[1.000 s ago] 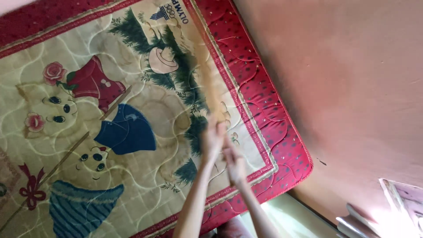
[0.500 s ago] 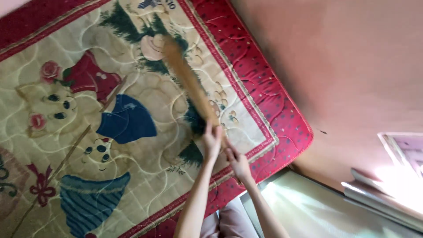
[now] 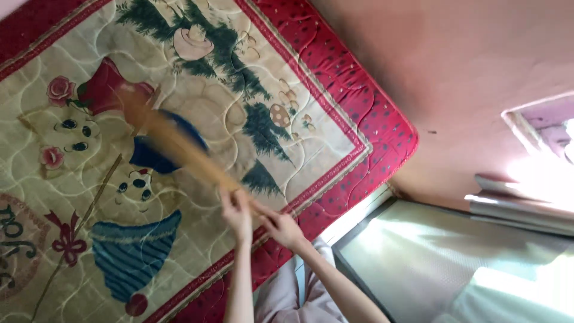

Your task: Beating a mattress with a bundle of sticks to remove dust

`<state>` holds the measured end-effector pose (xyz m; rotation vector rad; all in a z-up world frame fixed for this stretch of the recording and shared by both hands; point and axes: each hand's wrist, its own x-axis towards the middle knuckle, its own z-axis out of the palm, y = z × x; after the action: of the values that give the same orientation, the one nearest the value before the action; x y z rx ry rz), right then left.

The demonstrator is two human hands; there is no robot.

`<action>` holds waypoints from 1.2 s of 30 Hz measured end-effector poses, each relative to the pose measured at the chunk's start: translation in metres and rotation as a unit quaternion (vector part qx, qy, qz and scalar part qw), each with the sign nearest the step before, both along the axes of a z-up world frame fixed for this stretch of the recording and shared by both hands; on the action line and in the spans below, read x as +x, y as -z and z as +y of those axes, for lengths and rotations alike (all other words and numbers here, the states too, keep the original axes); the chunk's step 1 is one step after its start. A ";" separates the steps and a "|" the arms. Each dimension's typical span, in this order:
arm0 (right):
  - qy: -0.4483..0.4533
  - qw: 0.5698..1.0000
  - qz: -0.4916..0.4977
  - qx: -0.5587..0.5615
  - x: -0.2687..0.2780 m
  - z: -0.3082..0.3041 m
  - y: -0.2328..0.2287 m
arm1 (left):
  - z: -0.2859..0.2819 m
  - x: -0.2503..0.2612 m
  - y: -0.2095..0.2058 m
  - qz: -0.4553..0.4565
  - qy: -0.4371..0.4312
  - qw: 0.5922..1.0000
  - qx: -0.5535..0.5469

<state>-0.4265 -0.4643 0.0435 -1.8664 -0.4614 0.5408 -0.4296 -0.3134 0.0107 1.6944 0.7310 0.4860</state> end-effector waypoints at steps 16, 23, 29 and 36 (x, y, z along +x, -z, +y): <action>0.487 0.840 0.222 -0.082 -0.062 -0.168 0.045 | -0.269 0.057 0.085 0.048 0.323 0.945 0.019; 0.333 0.939 0.083 -0.015 -0.085 -0.095 0.030 | -0.135 0.008 -0.003 0.079 0.230 0.970 0.008; -0.015 0.989 0.087 -0.118 -0.066 -0.022 -0.051 | -0.016 -0.110 0.066 0.044 -0.045 0.998 0.007; 0.283 0.919 0.237 -0.140 -0.121 -0.132 0.037 | -0.159 -0.043 0.019 0.084 0.193 0.970 -0.122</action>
<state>-0.5474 -0.5964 0.0066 -1.9322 0.4946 0.6513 -0.4723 -0.4724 -0.0080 1.6042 0.5364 -0.0196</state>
